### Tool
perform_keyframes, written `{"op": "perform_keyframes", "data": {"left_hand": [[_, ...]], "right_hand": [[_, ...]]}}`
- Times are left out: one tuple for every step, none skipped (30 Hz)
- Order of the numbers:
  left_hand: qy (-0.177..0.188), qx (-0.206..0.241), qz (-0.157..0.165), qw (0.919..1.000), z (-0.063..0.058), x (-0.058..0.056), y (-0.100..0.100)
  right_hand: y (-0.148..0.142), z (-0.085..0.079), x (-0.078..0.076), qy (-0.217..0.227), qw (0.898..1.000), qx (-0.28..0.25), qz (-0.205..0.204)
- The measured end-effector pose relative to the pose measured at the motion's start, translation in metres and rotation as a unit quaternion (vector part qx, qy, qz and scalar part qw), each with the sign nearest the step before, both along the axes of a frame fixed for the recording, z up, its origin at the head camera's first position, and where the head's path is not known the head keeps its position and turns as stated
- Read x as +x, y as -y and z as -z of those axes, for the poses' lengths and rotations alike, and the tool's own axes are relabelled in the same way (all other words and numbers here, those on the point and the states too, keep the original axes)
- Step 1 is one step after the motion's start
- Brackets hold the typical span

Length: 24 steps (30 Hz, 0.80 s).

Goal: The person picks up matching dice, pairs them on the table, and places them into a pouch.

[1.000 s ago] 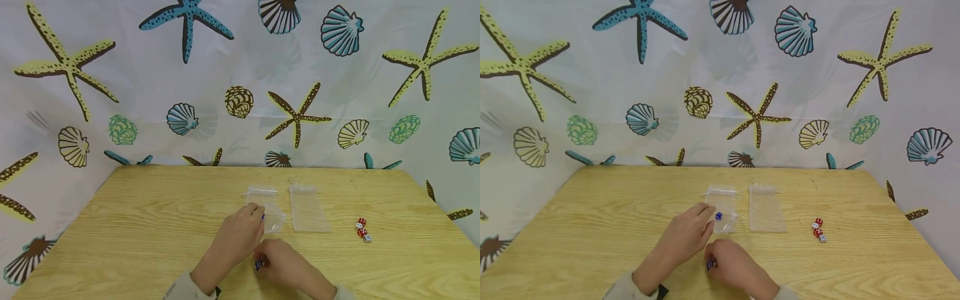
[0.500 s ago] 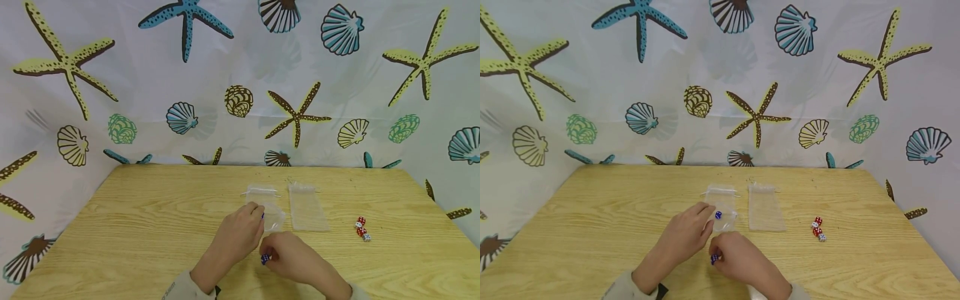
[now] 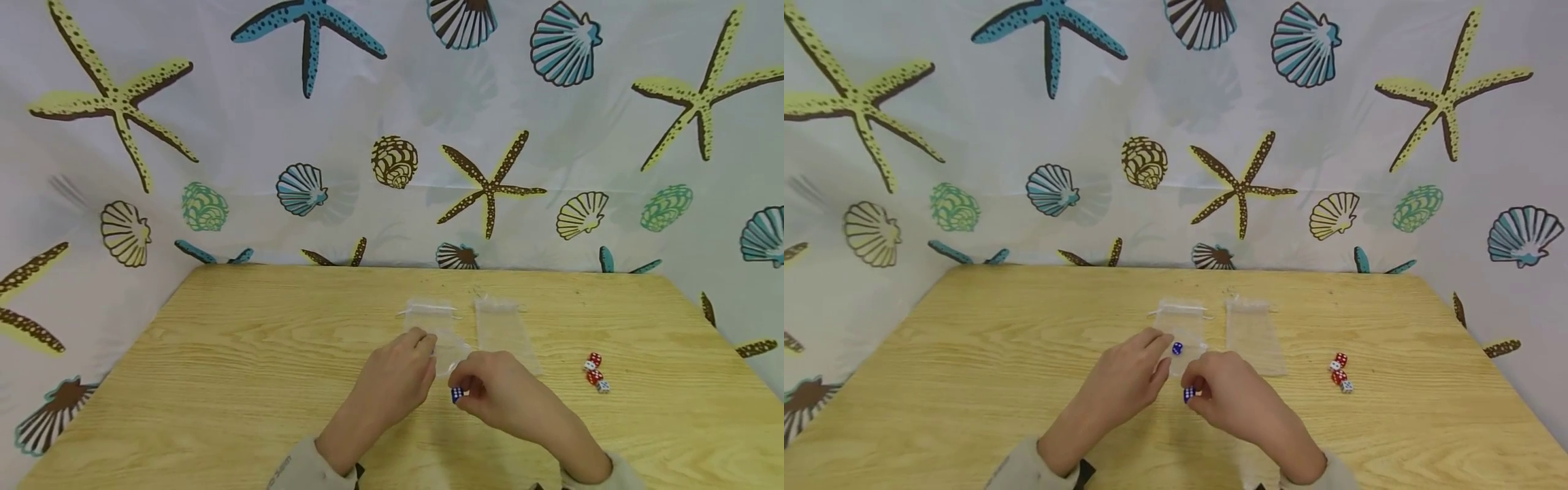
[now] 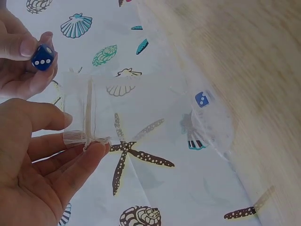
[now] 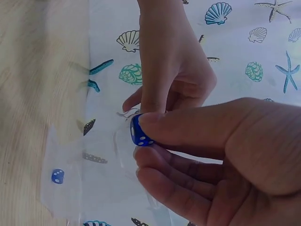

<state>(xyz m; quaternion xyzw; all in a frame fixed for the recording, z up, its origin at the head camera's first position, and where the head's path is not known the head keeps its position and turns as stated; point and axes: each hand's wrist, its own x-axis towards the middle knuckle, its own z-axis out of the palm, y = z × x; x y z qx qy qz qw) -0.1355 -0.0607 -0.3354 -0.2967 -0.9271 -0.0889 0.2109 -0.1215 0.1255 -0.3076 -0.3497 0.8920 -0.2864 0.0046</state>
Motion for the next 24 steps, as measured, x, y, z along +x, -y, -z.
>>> {"op": "perform_keyframes", "data": {"left_hand": [[0.0, -0.001, 0.001, 1.0, 0.0, 0.0, 0.0], [0.001, -0.001, 0.002, 1.0, 0.0, 0.0, 0.0], [0.002, -0.002, 0.002, 1.0, 0.0, 0.0, -0.001], [0.003, -0.002, 0.002, 1.0, -0.001, 0.001, -0.001], [0.005, -0.002, 0.001, 1.0, -0.001, 0.001, -0.001], [0.006, -0.002, 0.0, 1.0, -0.001, 0.001, -0.001], [0.006, -0.001, -0.001, 1.0, -0.001, 0.001, -0.001], [0.007, -0.001, -0.002, 1.0, -0.001, 0.001, -0.001], [0.008, -0.002, -0.002, 1.0, -0.001, 0.001, -0.001], [0.008, -0.002, -0.002, 1.0, -0.002, 0.001, -0.001], [0.009, -0.003, -0.002, 1.0, -0.002, 0.001, -0.001], [0.009, -0.004, -0.001, 1.0, -0.002, 0.001, -0.001], [0.009, -0.006, 0.0, 0.9999, -0.002, 0.001, 0.0], [0.01, -0.008, 0.0, 0.9999, -0.002, 0.001, 0.0], [0.01, -0.01, 0.0, 0.9999, -0.002, 0.001, 0.0], [0.01, -0.012, 0.001, 0.9999, -0.002, 0.002, 0.0], [0.01, -0.014, 0.0, 0.9999, -0.002, 0.002, 0.0], [0.01, -0.015, -0.001, 0.9998, -0.002, 0.002, 0.0], [0.01, -0.016, -0.001, 0.9998, -0.002, 0.002, 0.0], [0.009, -0.016, -0.002, 0.9998, -0.002, 0.002, 0.0], [0.009, -0.016, -0.002, 0.9998, -0.002, 0.002, 0.0], [0.008, -0.015, -0.001, 0.9998, -0.002, 0.002, 0.0], [0.007, -0.015, -0.001, 0.9999, -0.002, 0.002, 0.0], [0.006, -0.016, -0.001, 0.9998, -0.002, 0.002, 0.0]], "right_hand": [[-0.001, -0.002, -0.001, 0.0, 1.0, 0.001, 0.005], [-0.002, -0.003, -0.001, -0.002, 1.0, 0.002, 0.009], [-0.002, -0.005, -0.002, -0.003, 1.0, 0.004, 0.014], [-0.002, -0.006, -0.003, -0.005, 1.0, 0.005, 0.018], [-0.002, -0.007, -0.004, -0.008, 1.0, 0.006, 0.022], [-0.002, -0.008, -0.006, -0.009, 1.0, 0.005, 0.026], [-0.001, -0.009, -0.007, -0.011, 0.999, 0.005, 0.03], [-0.001, -0.01, -0.008, -0.013, 0.999, 0.004, 0.034], [0.0, -0.01, -0.009, -0.016, 0.999, 0.002, 0.037], [0.0, -0.01, -0.011, -0.019, 0.999, 0.0, 0.04], [0.001, -0.01, -0.011, -0.021, 0.999, -0.003, 0.045], [0.002, -0.01, -0.012, -0.024, 0.998, -0.006, 0.05], [0.002, -0.01, -0.012, -0.028, 0.998, -0.01, 0.055], [0.003, -0.009, -0.013, -0.033, 0.997, -0.014, 0.061], [0.004, -0.008, -0.013, -0.039, 0.997, -0.02, 0.066], [0.005, -0.007, -0.013, -0.045, 0.996, -0.025, 0.073], [0.006, -0.006, -0.013, -0.052, 0.995, -0.03, 0.08], [0.008, -0.005, -0.013, -0.06, 0.994, -0.036, 0.084], [0.009, -0.004, -0.014, -0.068, 0.993, -0.039, 0.087], [0.01, -0.003, -0.014, -0.074, 0.992, -0.041, 0.093], [0.011, -0.002, -0.014, -0.08, 0.991, -0.041, 0.097], [0.013, -0.001, -0.015, -0.085, 0.99, -0.04, 0.104], [0.014, 0.0, -0.015, -0.09, 0.989, -0.037, 0.111], [0.015, 0.001, -0.015, -0.093, 0.988, -0.034, 0.119]]}}
